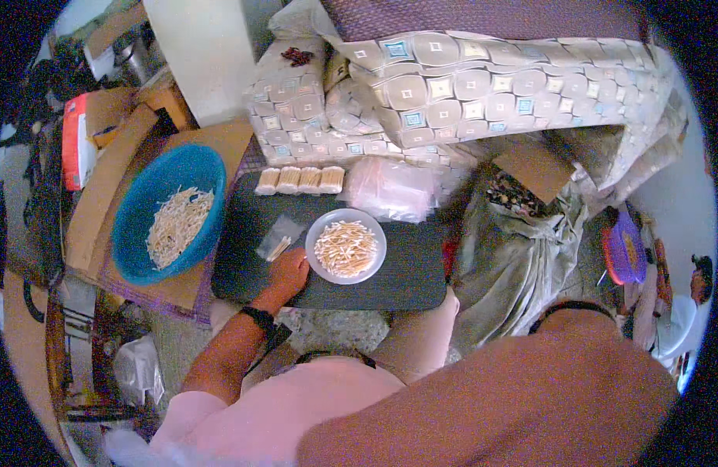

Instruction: Sorting and bundling cotton swabs from a bowl into plastic bags.

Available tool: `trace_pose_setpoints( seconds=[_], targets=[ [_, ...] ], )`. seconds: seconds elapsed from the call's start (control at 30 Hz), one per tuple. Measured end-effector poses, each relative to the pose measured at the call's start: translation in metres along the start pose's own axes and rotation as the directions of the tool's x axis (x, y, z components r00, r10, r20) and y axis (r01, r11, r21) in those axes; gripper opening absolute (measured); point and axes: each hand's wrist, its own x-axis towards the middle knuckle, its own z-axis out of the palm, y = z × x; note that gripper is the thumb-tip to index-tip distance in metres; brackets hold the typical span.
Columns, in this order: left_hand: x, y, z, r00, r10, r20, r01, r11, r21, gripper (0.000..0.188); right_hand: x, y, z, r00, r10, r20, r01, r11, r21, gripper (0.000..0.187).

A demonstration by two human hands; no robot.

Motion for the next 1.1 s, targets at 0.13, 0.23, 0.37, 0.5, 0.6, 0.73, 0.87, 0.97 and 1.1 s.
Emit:
trace_pose_setpoints(
  seconds=[0.13, 0.23, 0.37, 0.5, 0.6, 0.73, 0.87, 0.97, 1.1],
  targets=[
    [0.0, 0.002, -0.004, 0.998, 0.048, -0.048, -0.049, 0.999, -0.017, 0.019, -0.002, 0.004, 0.007, 1.0, -0.017, 0.005, 0.017, 0.999, 0.028, 0.019],
    [0.0, 0.004, -0.007, 0.992, 0.111, -0.061, -0.114, 0.991, -0.064, 0.018, -0.004, 0.01, 0.014, 1.0, -0.023, 0.001, 0.023, 0.998, 0.058, 0.019],
    [-0.001, 0.002, -0.006, 0.996, 0.082, -0.042, -0.083, 0.996, -0.017, 0.017, -0.006, 0.017, 0.021, 1.0, -0.025, 0.01, 0.024, 0.995, 0.101, 0.019],
    [-0.002, 0.005, -0.007, 0.979, 0.149, -0.136, -0.159, 0.985, -0.064, 0.016, -0.006, 0.024, 0.026, 0.999, -0.021, 0.025, 0.017, 0.99, 0.137, 0.019],
    [-0.002, 0.0, 0.0, 0.989, 0.098, -0.108, -0.103, 0.994, -0.041, 0.015, -0.006, 0.028, 0.031, 0.999, -0.021, 0.048, 0.012, 0.986, 0.166, 0.019],
    [-0.001, -0.001, 0.002, 0.99, 0.097, -0.107, -0.104, 0.992, -0.065, 0.015, -0.005, 0.031, 0.035, 0.997, -0.022, 0.072, 0.008, 0.983, 0.184, 0.019],
    [0.001, 0.007, -0.004, 0.982, 0.141, -0.128, -0.145, 0.989, -0.029, 0.014, -0.003, 0.029, 0.033, 0.996, -0.031, 0.079, 0.018, 0.987, 0.158, 0.018],
    [-0.003, 0.0, -0.002, 0.992, 0.089, -0.093, -0.087, 0.996, 0.025, 0.015, -0.003, 0.023, 0.032, 0.995, -0.046, 0.087, 0.034, 0.99, 0.134, 0.018],
    [0.005, 0.001, 0.002, 0.99, 0.11, -0.085, -0.113, 0.993, -0.03, 0.017, 0.004, 0.019, 0.026, 0.993, -0.077, 0.089, 0.07, 0.994, 0.086, 0.018]
  ],
)
